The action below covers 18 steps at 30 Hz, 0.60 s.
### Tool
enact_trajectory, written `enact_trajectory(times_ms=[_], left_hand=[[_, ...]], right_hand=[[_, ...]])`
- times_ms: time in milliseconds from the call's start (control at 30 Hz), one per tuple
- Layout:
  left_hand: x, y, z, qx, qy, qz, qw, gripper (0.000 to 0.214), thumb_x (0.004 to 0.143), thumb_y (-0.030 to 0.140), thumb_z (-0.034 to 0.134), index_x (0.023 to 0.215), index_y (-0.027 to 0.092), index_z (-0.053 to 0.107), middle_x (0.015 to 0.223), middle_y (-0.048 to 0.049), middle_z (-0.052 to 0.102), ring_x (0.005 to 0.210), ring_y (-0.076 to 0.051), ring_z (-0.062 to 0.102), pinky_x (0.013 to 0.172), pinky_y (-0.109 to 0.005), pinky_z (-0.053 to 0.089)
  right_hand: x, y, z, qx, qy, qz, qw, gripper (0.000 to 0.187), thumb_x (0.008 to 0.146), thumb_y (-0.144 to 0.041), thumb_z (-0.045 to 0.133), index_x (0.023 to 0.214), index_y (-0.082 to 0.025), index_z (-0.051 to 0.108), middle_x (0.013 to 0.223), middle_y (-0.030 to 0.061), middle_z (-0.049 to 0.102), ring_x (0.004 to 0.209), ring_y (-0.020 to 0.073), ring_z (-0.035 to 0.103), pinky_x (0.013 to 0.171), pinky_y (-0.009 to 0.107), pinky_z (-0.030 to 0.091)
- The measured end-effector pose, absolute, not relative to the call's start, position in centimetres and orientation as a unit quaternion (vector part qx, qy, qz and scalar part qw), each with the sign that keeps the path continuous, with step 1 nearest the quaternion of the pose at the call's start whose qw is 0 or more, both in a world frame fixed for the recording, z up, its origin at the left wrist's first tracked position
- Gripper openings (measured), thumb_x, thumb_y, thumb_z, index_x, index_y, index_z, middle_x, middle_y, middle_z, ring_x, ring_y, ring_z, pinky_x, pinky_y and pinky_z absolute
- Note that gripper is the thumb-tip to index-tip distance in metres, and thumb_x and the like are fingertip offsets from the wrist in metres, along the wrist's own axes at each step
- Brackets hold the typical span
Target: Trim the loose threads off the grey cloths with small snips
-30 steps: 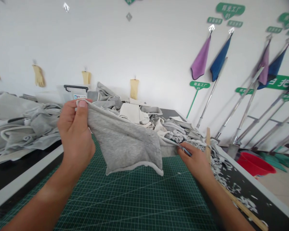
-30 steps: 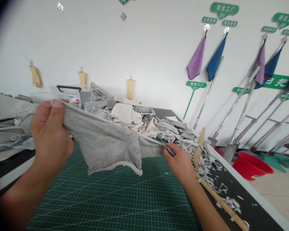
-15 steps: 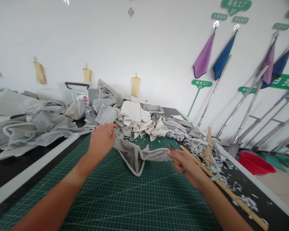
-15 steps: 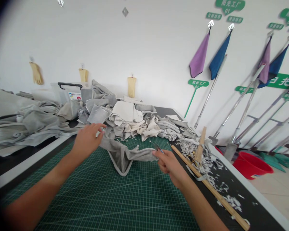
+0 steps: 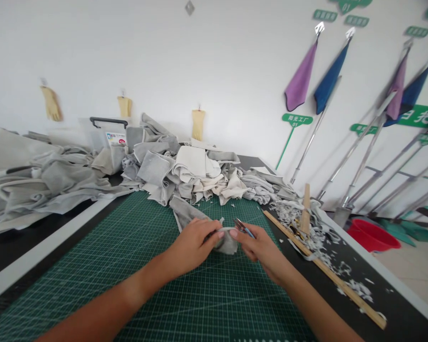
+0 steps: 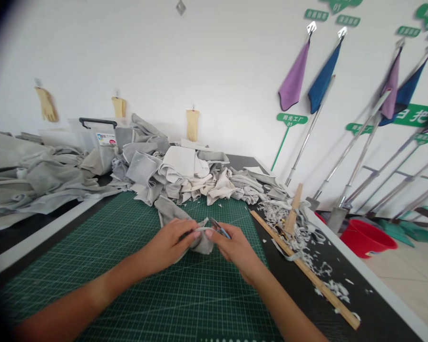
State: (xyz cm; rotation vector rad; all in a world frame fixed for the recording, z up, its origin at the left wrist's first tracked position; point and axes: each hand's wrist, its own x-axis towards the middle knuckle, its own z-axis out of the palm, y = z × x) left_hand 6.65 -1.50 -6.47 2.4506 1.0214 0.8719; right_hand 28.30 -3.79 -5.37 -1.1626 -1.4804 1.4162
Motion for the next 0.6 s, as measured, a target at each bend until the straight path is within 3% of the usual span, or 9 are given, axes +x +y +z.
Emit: enact_trajectory(times_ms=[167, 267, 433, 600], left_hand=[[6.3, -1.2, -6.6, 0.842, 0.392, 0.309, 0.204, 0.023, 0.102, 0.041, 0.045, 0.108, 0.024, 0.061, 0.073, 0.0027, 0.063, 0.072, -0.018, 0.058, 0.073, -0.029, 0.039], [6.3, -1.3, -6.5, 0.845, 0.391, 0.307, 0.199, 0.027, 0.103, 0.042, 0.041, 0.098, 0.024, 0.061, 0.073, 0.0024, 0.064, 0.071, -0.017, 0.058, 0.071, -0.028, 0.038], [6.3, -1.2, -6.8, 0.854, 0.397, 0.287, 0.175, 0.04, 0.105, 0.042, 0.034, 0.081, 0.021, 0.057, 0.071, 0.001, 0.062, 0.069, -0.017, 0.058, 0.068, -0.028, 0.036], [6.5, -1.4, -6.9, 0.846, 0.391, 0.296, 0.21, 0.027, 0.101, 0.046, 0.045, 0.099, 0.024, 0.061, 0.071, 0.0029, 0.062, 0.069, -0.017, 0.059, 0.064, -0.026, 0.036]], right_hand=[[28.2, -3.5, -6.4, -0.469, -0.59, 0.527, 0.392, 0.043, 0.09, -0.059, 0.063, 0.091, -0.017, 0.059, 0.05, -0.0106, 0.027, 0.044, 0.0059, 0.019, 0.041, 0.022, 0.013], [27.9, -3.4, -6.9, -0.472, -0.602, 0.524, 0.375, 0.044, 0.091, -0.061, 0.061, 0.085, -0.018, 0.056, 0.049, -0.0101, 0.029, 0.043, 0.0063, 0.021, 0.041, 0.022, 0.014], [27.9, -3.1, -7.7, -0.513, -0.592, 0.49, 0.384, 0.056, 0.09, -0.067, 0.056, 0.064, -0.021, 0.038, 0.044, -0.0081, 0.031, 0.041, 0.0069, 0.025, 0.042, 0.024, 0.016], [27.6, -3.2, -8.2, -0.522, -0.599, 0.486, 0.365, 0.056, 0.09, -0.066, 0.056, 0.062, -0.021, 0.039, 0.046, -0.0071, 0.032, 0.043, 0.0073, 0.026, 0.043, 0.024, 0.018]])
